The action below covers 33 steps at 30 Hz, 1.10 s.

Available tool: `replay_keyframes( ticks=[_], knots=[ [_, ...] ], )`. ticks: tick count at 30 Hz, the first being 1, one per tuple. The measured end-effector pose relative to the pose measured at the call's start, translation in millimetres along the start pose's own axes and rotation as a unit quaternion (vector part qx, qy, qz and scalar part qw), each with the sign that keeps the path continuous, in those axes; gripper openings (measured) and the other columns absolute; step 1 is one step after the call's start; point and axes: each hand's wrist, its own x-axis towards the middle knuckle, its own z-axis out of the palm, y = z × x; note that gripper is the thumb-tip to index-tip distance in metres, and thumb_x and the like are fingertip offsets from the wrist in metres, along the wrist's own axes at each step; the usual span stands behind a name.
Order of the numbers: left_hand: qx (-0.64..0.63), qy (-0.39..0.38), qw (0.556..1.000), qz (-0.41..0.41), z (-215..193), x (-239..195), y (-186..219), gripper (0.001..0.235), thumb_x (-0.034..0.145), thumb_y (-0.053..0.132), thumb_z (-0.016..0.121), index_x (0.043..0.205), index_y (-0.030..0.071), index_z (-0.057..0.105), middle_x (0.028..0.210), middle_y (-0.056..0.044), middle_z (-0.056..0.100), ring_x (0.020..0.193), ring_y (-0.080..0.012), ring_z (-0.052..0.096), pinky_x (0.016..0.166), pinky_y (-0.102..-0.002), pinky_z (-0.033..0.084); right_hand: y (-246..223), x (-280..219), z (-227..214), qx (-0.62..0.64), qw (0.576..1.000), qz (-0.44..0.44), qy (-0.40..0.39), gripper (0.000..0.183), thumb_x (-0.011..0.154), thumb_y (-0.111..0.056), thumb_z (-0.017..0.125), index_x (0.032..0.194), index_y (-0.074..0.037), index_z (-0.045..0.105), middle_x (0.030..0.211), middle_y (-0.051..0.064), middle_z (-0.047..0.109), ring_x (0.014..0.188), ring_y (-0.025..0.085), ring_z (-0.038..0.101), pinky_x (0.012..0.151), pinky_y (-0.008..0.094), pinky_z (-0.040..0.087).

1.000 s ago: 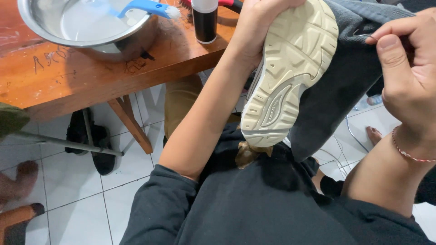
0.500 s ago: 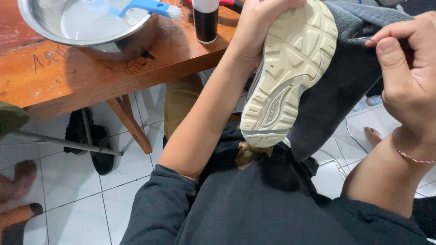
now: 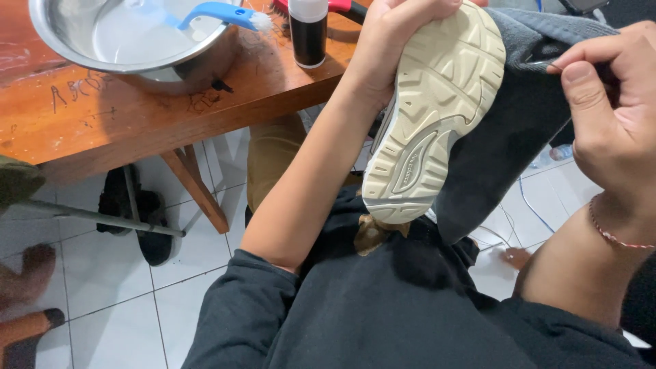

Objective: The person holds a beige sneaker and uses a small metal tool to scrape dirt from the sole's grooves. They then wipe the sole with a dark cloth and continue scraping the tread pattern.

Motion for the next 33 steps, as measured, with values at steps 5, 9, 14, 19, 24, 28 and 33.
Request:
replay_keyframes(
  ticks=[5, 9, 14, 19, 24, 28, 33],
  knots=[
    [-0.013, 0.015, 1.000, -0.003, 6.1, -2.9, 7.1, 0.023, 0.072, 0.019, 0.079, 0.081, 0.010, 0.060, 0.075, -0.003, 0.064, 0.067, -0.0184, 0.067, 0.058, -0.035, 0.055, -1.9, 0.0, -0.2, -0.008, 1.000, -0.005, -0.003, 0.017, 0.138, 0.008, 0.052, 0.131, 0.018, 0.064, 0.124, 0.027, 0.047, 0.102, 0.030, 0.044, 0.088, 0.037, 0.033],
    [-0.069, -0.043, 0.997, -0.009, 7.4, -4.5, 6.5, 0.016, 0.082, 0.010, 0.075, 0.089, -0.004, 0.077, 0.090, -0.014, 0.079, 0.078, -0.0222, 0.072, 0.069, -0.036, 0.059, -3.4, -1.0, 0.5, 0.001, 1.000, 0.009, 0.000, 0.016, 0.137, 0.007, 0.052, 0.130, 0.016, 0.064, 0.123, 0.025, 0.047, 0.102, 0.029, 0.044, 0.091, 0.037, 0.034],
    [-0.080, -0.047, 0.996, -0.009, 4.7, -3.7, 0.6, 0.017, 0.084, 0.010, 0.075, 0.091, -0.006, 0.076, 0.095, -0.019, 0.079, 0.081, -0.0250, 0.074, 0.072, -0.038, 0.061, -2.9, -0.7, -0.9, -0.005, 1.000, 0.001, -0.001, 0.016, 0.137, 0.009, 0.053, 0.130, 0.017, 0.064, 0.123, 0.026, 0.049, 0.102, 0.029, 0.045, 0.090, 0.037, 0.035],
    [-0.077, -0.043, 0.996, -0.015, 11.1, -5.9, 6.3, 0.021, 0.082, 0.010, 0.073, 0.092, -0.008, 0.077, 0.089, -0.017, 0.079, 0.075, -0.0248, 0.073, 0.067, -0.036, 0.060, 32.7, -2.4, 2.8, 0.061, 0.998, -0.001, -0.029, 0.014, 0.133, 0.009, 0.048, 0.136, 0.022, 0.054, 0.129, 0.032, 0.056, 0.120, 0.037, 0.057, 0.115, 0.044, 0.043],
    [-0.079, -0.032, 0.996, -0.035, 8.5, -6.2, -2.3, 0.014, 0.082, 0.008, 0.071, 0.092, -0.003, 0.070, 0.089, -0.020, 0.077, 0.073, -0.0281, 0.073, 0.063, -0.039, 0.060, 8.4, -1.9, 0.7, 0.000, 0.999, 0.030, -0.013, 0.016, 0.134, 0.000, 0.054, 0.131, 0.012, 0.064, 0.125, 0.024, 0.049, 0.094, 0.027, 0.045, 0.085, 0.037, 0.034],
    [-0.136, -0.071, 0.988, -0.026, 2.1, -8.3, -8.6, 0.015, 0.088, 0.003, 0.073, 0.097, 0.009, 0.063, 0.098, -0.022, 0.076, 0.078, -0.0260, 0.070, 0.069, -0.040, 0.059, 14.9, -1.3, 2.8, -0.043, 0.999, 0.001, 0.004, 0.014, 0.133, -0.001, 0.059, 0.125, 0.007, 0.069, 0.123, 0.021, 0.052, 0.113, 0.031, 0.050, 0.094, 0.039, 0.038],
    [-0.142, -0.071, 0.987, -0.038, -0.1, -12.1, -11.4, 0.016, 0.087, 0.002, 0.074, 0.097, 0.008, 0.063, 0.097, -0.021, 0.076, 0.082, -0.0266, 0.071, 0.071, -0.039, 0.060, 11.9, -0.3, 6.5, -0.033, 0.999, -0.003, 0.013, 0.016, 0.131, -0.005, 0.060, 0.124, 0.006, 0.069, 0.118, 0.020, 0.052, 0.104, 0.028, 0.048, 0.087, 0.036, 0.035]
  ],
)
